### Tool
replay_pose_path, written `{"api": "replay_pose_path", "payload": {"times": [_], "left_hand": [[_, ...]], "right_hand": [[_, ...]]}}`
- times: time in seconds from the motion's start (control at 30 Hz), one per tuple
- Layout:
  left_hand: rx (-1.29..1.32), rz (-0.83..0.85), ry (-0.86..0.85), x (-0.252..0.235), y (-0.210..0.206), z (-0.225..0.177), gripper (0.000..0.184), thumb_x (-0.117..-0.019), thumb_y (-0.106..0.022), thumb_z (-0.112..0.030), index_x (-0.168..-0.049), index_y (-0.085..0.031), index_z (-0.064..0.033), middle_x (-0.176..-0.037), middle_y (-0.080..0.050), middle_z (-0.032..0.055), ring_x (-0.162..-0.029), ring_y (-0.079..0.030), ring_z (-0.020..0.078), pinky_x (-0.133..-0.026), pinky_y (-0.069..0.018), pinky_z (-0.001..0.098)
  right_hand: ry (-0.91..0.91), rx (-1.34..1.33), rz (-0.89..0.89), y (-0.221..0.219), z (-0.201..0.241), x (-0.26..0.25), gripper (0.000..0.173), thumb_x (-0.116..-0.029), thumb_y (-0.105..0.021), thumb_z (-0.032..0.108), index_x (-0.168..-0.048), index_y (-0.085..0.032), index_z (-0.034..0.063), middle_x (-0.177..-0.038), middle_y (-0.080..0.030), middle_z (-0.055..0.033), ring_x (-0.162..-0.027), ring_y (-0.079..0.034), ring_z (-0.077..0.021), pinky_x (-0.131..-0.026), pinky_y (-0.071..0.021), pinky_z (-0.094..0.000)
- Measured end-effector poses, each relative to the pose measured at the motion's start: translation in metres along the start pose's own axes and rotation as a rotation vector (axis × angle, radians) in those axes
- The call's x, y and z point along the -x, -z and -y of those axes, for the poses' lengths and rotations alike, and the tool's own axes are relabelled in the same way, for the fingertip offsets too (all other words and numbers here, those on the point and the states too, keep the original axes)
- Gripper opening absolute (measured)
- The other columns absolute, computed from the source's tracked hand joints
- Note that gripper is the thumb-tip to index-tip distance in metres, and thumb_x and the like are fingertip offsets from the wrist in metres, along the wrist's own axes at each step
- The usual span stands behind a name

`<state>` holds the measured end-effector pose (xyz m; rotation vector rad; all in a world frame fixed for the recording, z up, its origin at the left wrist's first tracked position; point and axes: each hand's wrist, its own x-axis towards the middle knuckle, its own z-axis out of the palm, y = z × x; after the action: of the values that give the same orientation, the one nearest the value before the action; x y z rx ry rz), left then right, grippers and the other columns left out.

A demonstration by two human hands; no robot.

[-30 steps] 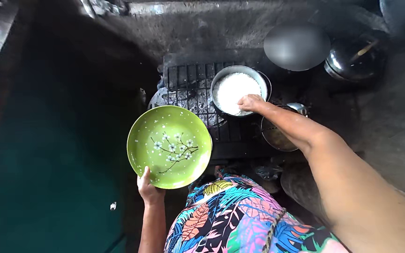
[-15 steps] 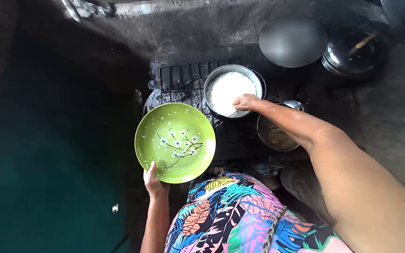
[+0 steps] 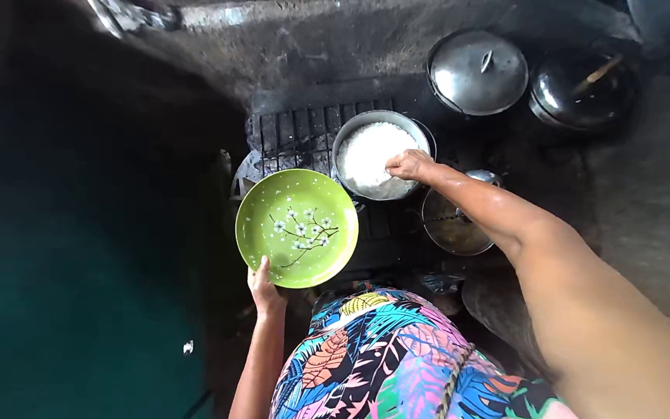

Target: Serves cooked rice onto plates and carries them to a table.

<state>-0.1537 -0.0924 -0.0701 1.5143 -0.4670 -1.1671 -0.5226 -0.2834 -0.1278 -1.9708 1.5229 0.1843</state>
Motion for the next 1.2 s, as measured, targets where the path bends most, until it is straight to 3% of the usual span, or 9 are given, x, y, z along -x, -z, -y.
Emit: {"api": "replay_pose_path", "payload": {"times": [0.13, 0.33, 0.5, 0.67, 0.8, 0.87, 0.93, 1.03, 1.2], "left_hand": [[-0.004, 0.007, -0.017, -0.011, -0.006, 0.004, 0.029, -0.1106, -0.033, -0.016, -0.133, -0.048, -0.0043, -0.100, -0.069, 0.0026, -0.089, -0.071, 0.0088, -0.080, -0.0609, 0.0301], [-0.089, 0.146, -0.007, -0.022, -0.034, -0.004, 0.038, -0.1123, -0.034, -0.029, -0.140, -0.046, -0.0061, -0.115, -0.065, 0.0051, -0.101, -0.066, 0.0088, -0.092, -0.0567, 0.0322], [-0.034, 0.151, 0.092, -0.019, -0.077, -0.018, 0.036, -0.1122, -0.035, -0.028, -0.136, -0.049, -0.0043, -0.109, -0.068, 0.0072, -0.094, -0.069, 0.0111, -0.085, -0.0593, 0.0324], [0.047, 0.137, 0.090, -0.029, -0.070, -0.003, 0.035, -0.1126, -0.034, -0.027, -0.138, -0.046, -0.0057, -0.110, -0.068, 0.0068, -0.095, -0.069, 0.0111, -0.084, -0.0596, 0.0321], [0.022, 0.165, 0.022, -0.025, -0.044, 0.006, 0.042, -0.1127, -0.031, -0.033, -0.142, -0.044, -0.0057, -0.120, -0.065, 0.0074, -0.105, -0.066, 0.0121, -0.094, -0.0564, 0.0346], [0.038, 0.144, 0.010, -0.024, -0.029, 0.007, 0.040, -0.1124, -0.033, -0.031, -0.141, -0.046, -0.0066, -0.118, -0.066, 0.0069, -0.105, -0.067, 0.0130, -0.093, -0.0572, 0.0360], [0.031, 0.095, -0.012, -0.020, -0.011, 0.007, 0.037, -0.1121, -0.034, -0.028, -0.138, -0.047, -0.0055, -0.111, -0.068, 0.0053, -0.099, -0.069, 0.0123, -0.089, -0.0590, 0.0357], [0.029, 0.043, -0.074, -0.011, 0.017, 0.009, 0.032, -0.1110, -0.032, -0.021, -0.132, -0.049, -0.0049, -0.103, -0.070, 0.0021, -0.093, -0.071, 0.0104, -0.084, -0.0608, 0.0338], [0.025, -0.062, -0.111, 0.010, 0.046, 0.007, 0.030, -0.1090, -0.030, -0.014, -0.131, -0.048, -0.0022, -0.100, -0.070, -0.0001, -0.091, -0.071, 0.0071, -0.084, -0.0605, 0.0308]], "right_hand": [[-0.036, -0.065, -0.124, 0.032, 0.003, 0.014, 0.034, -0.1044, -0.050, 0.026, -0.117, -0.074, 0.0068, -0.115, -0.071, -0.0259, -0.113, -0.064, -0.0495, -0.093, -0.0423, -0.0742], [0.202, 0.048, -0.354, 0.077, 0.060, 0.052, 0.033, -0.1038, -0.048, 0.024, -0.103, -0.072, 0.0006, -0.097, -0.072, -0.0255, -0.095, -0.069, -0.0485, -0.079, -0.0473, -0.0710], [0.356, 0.239, -0.396, 0.045, 0.127, 0.087, 0.039, -0.0939, -0.052, -0.007, -0.128, -0.067, 0.0049, -0.102, -0.066, -0.0277, -0.094, -0.065, -0.0477, -0.085, -0.0474, -0.0630], [0.383, 0.115, -0.495, 0.053, 0.117, 0.106, 0.041, -0.0985, -0.049, -0.003, -0.134, -0.066, 0.0057, -0.102, -0.068, -0.0283, -0.091, -0.067, -0.0470, -0.082, -0.0518, -0.0602], [-0.059, 0.123, -0.279, 0.102, 0.102, 0.113, 0.039, -0.1046, -0.046, 0.011, -0.139, -0.064, 0.0132, -0.125, -0.067, -0.0260, -0.116, -0.063, -0.0485, -0.098, -0.0439, -0.0685], [-0.269, 0.279, -0.129, 0.107, 0.092, 0.102, 0.034, -0.1031, -0.051, 0.017, -0.132, -0.069, 0.0158, -0.123, -0.068, -0.0261, -0.117, -0.062, -0.0501, -0.093, -0.0433, -0.0727], [-0.387, 0.411, 0.005, 0.093, 0.089, 0.090, 0.022, -0.0981, -0.059, 0.015, -0.111, -0.072, 0.0023, -0.114, -0.067, -0.0309, -0.111, -0.062, -0.0541, -0.082, -0.0457, -0.0746], [-0.409, 0.553, 0.142, 0.074, 0.084, 0.078, 0.022, -0.0945, -0.063, 0.010, -0.098, -0.066, -0.0113, -0.107, -0.065, -0.0347, -0.105, -0.062, -0.0546, -0.077, -0.0466, -0.0716], [-0.264, 0.680, 0.232, 0.059, 0.086, 0.070, 0.021, -0.0959, -0.060, 0.009, -0.092, -0.065, -0.0105, -0.098, -0.066, -0.0310, -0.098, -0.065, -0.0491, -0.077, -0.0477, -0.0640]]}}
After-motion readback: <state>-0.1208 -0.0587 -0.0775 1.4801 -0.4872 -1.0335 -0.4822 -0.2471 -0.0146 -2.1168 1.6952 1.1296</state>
